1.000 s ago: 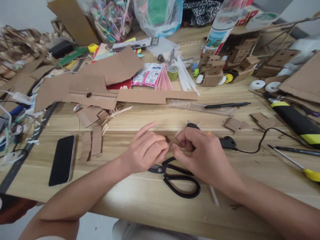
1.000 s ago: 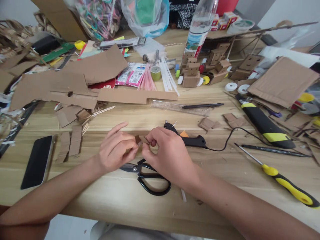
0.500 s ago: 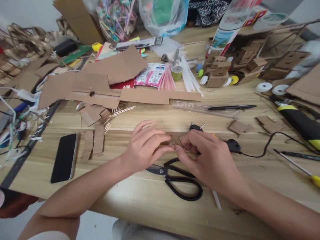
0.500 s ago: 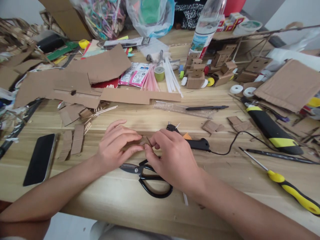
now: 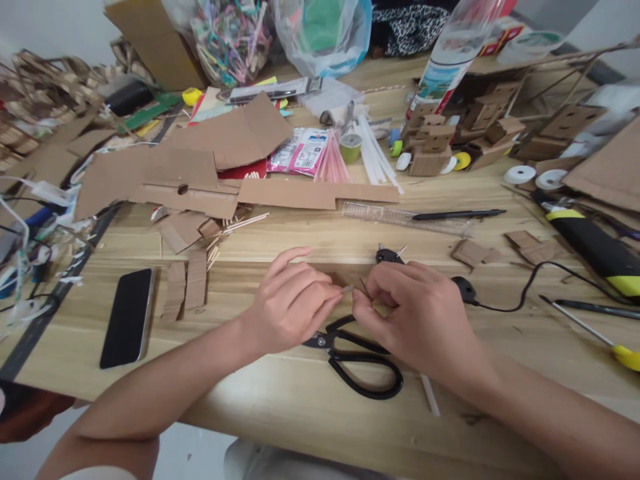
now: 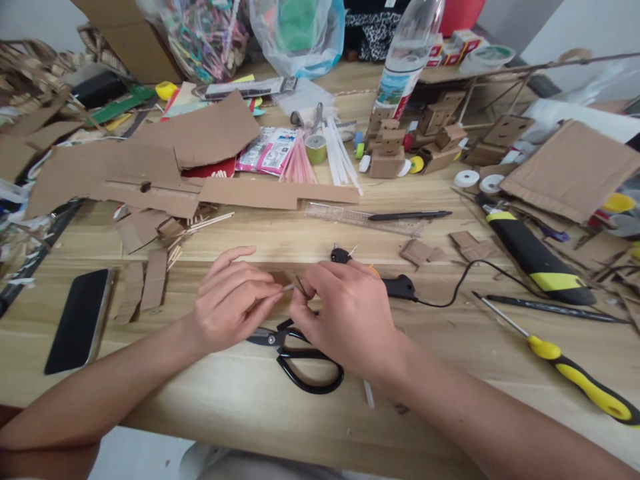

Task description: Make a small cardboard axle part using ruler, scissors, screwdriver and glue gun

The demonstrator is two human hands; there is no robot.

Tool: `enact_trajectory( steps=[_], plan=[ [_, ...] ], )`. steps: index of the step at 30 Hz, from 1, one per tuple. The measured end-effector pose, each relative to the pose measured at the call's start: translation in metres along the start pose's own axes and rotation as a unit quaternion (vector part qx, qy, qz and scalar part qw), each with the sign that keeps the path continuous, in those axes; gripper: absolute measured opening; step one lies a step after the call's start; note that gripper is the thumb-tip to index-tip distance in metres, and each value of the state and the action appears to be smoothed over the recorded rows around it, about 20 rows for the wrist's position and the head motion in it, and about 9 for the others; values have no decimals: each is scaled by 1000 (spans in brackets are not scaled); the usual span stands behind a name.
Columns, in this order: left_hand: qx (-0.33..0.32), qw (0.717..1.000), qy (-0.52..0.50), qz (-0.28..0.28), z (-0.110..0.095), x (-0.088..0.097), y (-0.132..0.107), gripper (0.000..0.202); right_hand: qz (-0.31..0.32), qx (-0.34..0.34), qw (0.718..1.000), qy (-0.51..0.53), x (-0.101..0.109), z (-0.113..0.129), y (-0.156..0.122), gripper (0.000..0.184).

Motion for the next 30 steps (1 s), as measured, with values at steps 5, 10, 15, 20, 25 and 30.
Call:
enact_trajectory(
  steps=[5, 10, 15, 20, 25, 30],
  plan=[
    [13, 1000, -18, -1, 5, 2, -1, 13, 18, 15, 1000, -10, 2, -2, 0, 28],
    [37, 999, -5, 10, 14, 2, -1, 11, 12, 54, 996, -70, 8, -1, 0, 7],
    [34, 999, -11, 10, 11, 4, 1, 10, 12, 122, 990, -68, 0, 6, -2, 15],
    [124, 984, -129, 11, 36, 9, -2, 47, -23, 77, 997, 14, 6, 3, -2, 12],
    [248, 912, -324, 34, 74, -9, -19, 91, -22, 5, 998, 51, 12, -8, 0, 12],
    [294, 865, -406, -18, 72, -20, -26, 47, -19, 7, 999, 35, 8, -15, 1, 13]
  ],
)
Point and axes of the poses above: each hand's wrist, its own y-axis towards the middle knuckle, its own x-axis out of the back of the hand, z = x × y, the point moved 6 cm from there along y, towards the middle knuckle, and after that the axes turned 12 degrees about -y, right-handed, at the moved point
